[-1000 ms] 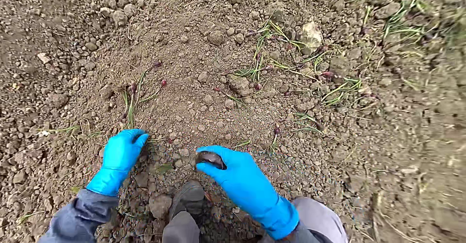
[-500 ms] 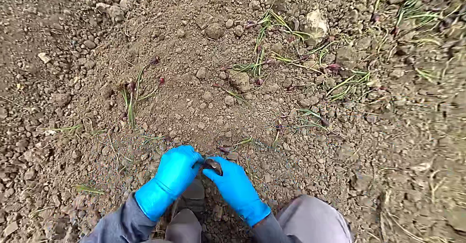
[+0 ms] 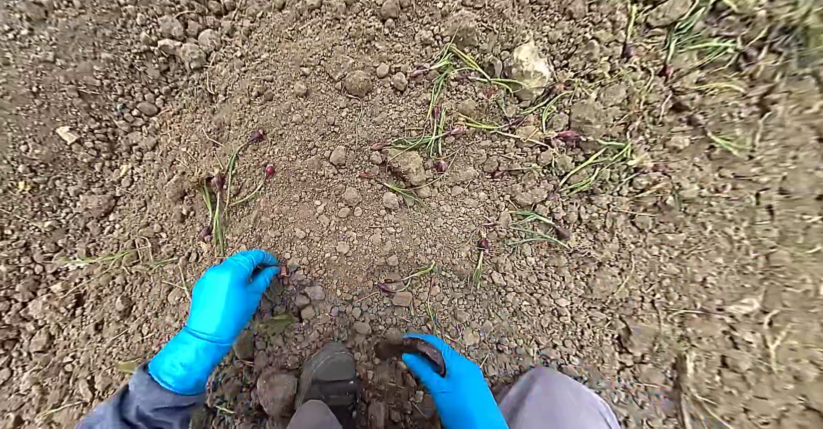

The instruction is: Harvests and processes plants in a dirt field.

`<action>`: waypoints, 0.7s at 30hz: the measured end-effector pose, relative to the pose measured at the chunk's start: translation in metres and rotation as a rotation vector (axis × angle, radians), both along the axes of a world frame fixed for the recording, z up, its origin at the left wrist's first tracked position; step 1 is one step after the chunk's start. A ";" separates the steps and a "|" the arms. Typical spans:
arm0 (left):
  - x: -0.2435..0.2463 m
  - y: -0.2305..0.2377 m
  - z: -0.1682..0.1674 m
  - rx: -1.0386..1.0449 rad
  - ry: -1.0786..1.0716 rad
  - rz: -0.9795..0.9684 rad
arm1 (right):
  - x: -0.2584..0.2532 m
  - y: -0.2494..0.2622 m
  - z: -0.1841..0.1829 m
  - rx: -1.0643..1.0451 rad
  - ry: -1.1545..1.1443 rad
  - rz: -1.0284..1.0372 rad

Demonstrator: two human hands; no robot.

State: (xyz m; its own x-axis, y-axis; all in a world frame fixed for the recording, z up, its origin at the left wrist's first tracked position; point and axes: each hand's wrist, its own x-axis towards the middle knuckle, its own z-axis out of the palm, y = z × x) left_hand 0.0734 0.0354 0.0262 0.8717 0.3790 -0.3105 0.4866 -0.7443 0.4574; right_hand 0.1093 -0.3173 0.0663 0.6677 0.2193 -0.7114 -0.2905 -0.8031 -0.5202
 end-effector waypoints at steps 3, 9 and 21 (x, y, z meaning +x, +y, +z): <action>0.005 0.025 0.011 -0.098 0.085 0.184 | 0.002 -0.016 0.007 0.150 0.077 0.037; 0.025 0.131 -0.003 -0.169 0.080 0.485 | 0.024 -0.018 -0.020 0.431 0.173 -0.262; 0.041 0.111 -0.066 -0.080 0.302 0.464 | 0.100 0.011 -0.049 -0.355 0.075 0.734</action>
